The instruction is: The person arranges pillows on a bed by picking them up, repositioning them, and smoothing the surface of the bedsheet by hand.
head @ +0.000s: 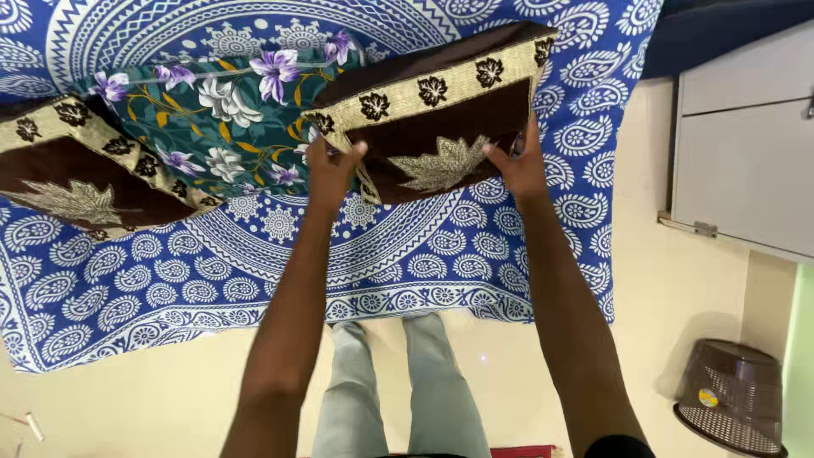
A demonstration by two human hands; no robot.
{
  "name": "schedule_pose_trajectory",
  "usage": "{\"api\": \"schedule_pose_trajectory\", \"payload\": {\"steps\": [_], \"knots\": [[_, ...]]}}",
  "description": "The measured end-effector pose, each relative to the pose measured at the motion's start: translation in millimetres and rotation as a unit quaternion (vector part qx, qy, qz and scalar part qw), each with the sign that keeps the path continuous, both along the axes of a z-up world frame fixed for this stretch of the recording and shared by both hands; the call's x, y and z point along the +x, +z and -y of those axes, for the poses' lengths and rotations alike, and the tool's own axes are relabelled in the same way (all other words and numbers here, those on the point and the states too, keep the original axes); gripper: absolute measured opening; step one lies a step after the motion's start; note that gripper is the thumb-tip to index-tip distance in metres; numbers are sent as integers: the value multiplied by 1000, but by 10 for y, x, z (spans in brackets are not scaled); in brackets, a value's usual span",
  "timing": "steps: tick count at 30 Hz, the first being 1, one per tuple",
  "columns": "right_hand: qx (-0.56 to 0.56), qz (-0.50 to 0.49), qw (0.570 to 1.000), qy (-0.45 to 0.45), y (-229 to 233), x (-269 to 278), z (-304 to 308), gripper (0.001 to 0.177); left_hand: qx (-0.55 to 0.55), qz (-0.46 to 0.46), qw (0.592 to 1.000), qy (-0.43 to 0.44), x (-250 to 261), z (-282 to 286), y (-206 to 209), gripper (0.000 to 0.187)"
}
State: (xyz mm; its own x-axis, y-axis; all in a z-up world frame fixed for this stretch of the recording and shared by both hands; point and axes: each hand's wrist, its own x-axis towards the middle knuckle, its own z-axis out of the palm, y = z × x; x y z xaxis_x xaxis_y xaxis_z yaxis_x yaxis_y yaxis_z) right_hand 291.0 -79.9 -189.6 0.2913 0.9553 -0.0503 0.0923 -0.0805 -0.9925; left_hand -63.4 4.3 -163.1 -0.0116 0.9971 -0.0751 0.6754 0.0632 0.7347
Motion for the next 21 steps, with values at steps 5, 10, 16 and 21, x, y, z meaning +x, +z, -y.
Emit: {"api": "schedule_pose_trajectory", "payload": {"steps": [5, 10, 16, 21], "knots": [[-65, -96, 993, 15, -318, 11, 114, 116, -28, 23, 999, -29, 207, 712, -501, 116], [-144, -113, 983, -12, -152, 81, -155, 104, -171, 227, 956, 68, 692, 365, -410, 108], [-37, -178, 983, -24, -126, 91, -87, 67, -203, 247, 947, 36, 841, -186, -763, 99], [2, -53, 996, -65, -585, -179, -297, 63, -238, 102, 966, 7, 594, -302, -975, 100]]}}
